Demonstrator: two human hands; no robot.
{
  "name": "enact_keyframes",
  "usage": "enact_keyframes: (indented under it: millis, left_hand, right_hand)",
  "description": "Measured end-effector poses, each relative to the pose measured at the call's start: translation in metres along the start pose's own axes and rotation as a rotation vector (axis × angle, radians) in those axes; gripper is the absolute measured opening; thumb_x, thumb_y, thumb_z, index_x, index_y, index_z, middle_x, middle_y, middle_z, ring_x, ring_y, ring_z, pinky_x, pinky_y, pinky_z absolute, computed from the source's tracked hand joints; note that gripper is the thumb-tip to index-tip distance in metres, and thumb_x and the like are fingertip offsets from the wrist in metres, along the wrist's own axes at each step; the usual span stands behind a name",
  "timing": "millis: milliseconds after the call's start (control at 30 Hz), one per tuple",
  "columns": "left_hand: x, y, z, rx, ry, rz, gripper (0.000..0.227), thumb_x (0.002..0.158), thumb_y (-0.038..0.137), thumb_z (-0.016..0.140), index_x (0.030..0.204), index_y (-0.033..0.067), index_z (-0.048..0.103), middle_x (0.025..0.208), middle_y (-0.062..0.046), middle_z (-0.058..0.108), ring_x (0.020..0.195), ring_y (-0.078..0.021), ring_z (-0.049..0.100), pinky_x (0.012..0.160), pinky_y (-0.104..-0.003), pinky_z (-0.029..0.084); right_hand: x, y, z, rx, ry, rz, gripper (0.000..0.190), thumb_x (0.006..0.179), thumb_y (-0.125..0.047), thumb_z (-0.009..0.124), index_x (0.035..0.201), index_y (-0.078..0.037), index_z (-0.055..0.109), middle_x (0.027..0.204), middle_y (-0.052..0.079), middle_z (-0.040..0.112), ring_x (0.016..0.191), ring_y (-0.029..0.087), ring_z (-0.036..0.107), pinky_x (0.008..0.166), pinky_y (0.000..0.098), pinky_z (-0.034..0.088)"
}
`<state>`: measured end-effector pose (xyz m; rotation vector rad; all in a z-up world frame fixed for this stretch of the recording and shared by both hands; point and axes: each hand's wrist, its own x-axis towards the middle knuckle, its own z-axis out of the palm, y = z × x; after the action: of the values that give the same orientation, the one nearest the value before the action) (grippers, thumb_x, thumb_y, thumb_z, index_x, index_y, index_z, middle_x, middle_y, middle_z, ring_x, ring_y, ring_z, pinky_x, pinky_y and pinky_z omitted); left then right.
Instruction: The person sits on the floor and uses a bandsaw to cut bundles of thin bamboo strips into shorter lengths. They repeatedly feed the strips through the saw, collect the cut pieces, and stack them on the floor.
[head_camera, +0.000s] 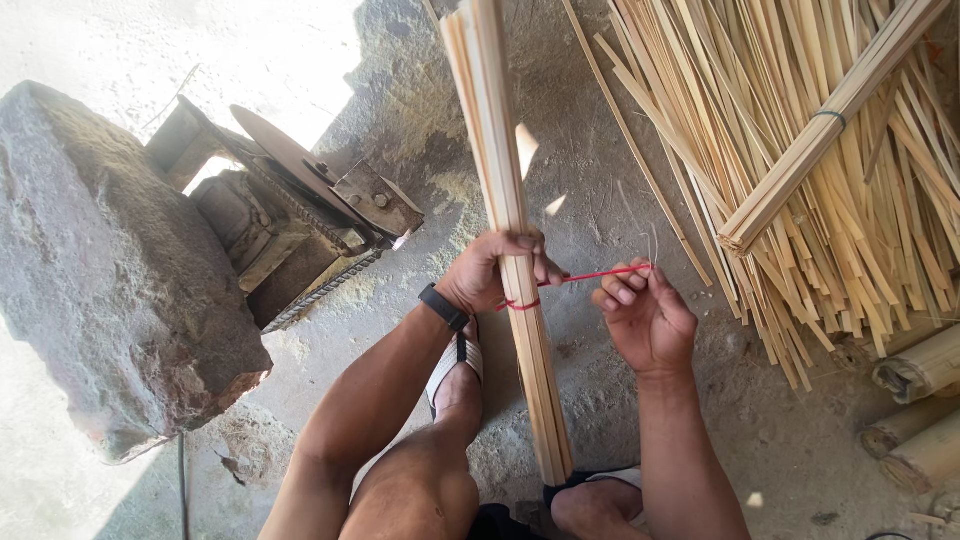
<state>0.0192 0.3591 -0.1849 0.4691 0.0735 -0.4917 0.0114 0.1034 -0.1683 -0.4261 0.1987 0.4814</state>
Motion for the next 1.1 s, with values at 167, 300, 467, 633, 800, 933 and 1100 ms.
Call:
enact_keyframes:
  millis: [167,300,467,633,800,933,1100]
  left_hand:
    - [-0.007,0.009,0.013,-0.077,-0.085,0.088,0.03,0.082,0.032,0.067,0.087,0.0025,0.065,0.088,-0.019,0.072,0.097,-0.0373,0.07,0.108,-0.052,0.049]
    - [-0.009,0.019,0.024,-0.081,-0.069,0.187,0.036,0.087,0.04,0.068,0.088,0.004,0.066,0.082,-0.013,0.066,0.088,-0.0292,0.067,0.094,-0.047,0.053]
    - [-0.019,0.075,0.041,0.003,-0.132,0.32,0.042,0.092,0.047,0.068,0.083,0.0059,0.068,0.064,-0.007,0.061,0.062,-0.0219,0.061,0.059,-0.037,0.055]
    - [-0.043,0.107,0.066,0.003,0.041,0.416,0.035,0.091,0.042,0.067,0.086,0.0079,0.067,0.064,-0.006,0.062,0.064,-0.0207,0.062,0.063,-0.037,0.056]
    - [-0.034,0.059,0.061,0.2,0.25,0.394,0.022,0.09,0.029,0.068,0.082,0.0085,0.065,0.068,-0.011,0.062,0.062,-0.0246,0.061,0.063,-0.042,0.054]
    - [-0.02,0.008,0.045,0.072,0.271,0.264,0.021,0.087,0.027,0.068,0.083,0.0082,0.059,0.07,-0.009,0.061,0.07,-0.0248,0.061,0.074,-0.043,0.055]
    - [-0.023,-0.044,0.031,-0.054,0.306,0.171,0.023,0.085,0.028,0.067,0.089,0.0082,0.057,0.081,-0.011,0.065,0.084,-0.0281,0.063,0.088,-0.045,0.054]
  right_hand:
    - [-0.001,-0.002,-0.034,-0.037,0.08,0.027,0.021,0.111,-0.019,0.05,0.105,-0.003,0.063,0.094,0.007,0.063,0.085,0.019,0.056,0.078,0.0371,0.047]
    - [-0.007,-0.014,-0.062,-0.514,0.132,0.108,0.022,0.11,-0.023,0.047,0.102,-0.006,0.059,0.09,0.008,0.063,0.081,0.021,0.06,0.077,0.0387,0.053]
    - [-0.022,-0.058,-0.099,-1.332,0.169,0.199,0.027,0.107,-0.029,0.042,0.098,-0.008,0.057,0.082,0.009,0.064,0.076,0.02,0.062,0.073,0.0363,0.058]
    - [-0.05,-0.196,-0.146,-0.496,0.267,-0.407,0.026,0.118,-0.012,0.055,0.093,-0.008,0.062,0.086,0.006,0.066,0.082,0.016,0.064,0.077,0.0303,0.055]
    - [-0.031,-0.325,-0.105,-0.074,0.705,-0.843,0.022,0.114,-0.017,0.063,0.121,0.004,0.06,0.114,0.02,0.073,0.095,0.026,0.073,0.078,0.0401,0.067]
    - [-0.009,-0.241,-0.03,-1.285,0.693,-0.475,0.033,0.11,-0.039,0.054,0.122,-0.009,0.059,0.122,0.013,0.064,0.111,0.021,0.068,0.084,0.0313,0.059]
    - [-0.007,-0.024,0.012,-1.517,-0.259,0.423,0.101,0.076,-0.038,0.081,0.156,-0.008,0.027,0.136,0.017,0.064,0.123,0.029,0.065,0.099,0.0473,0.06]
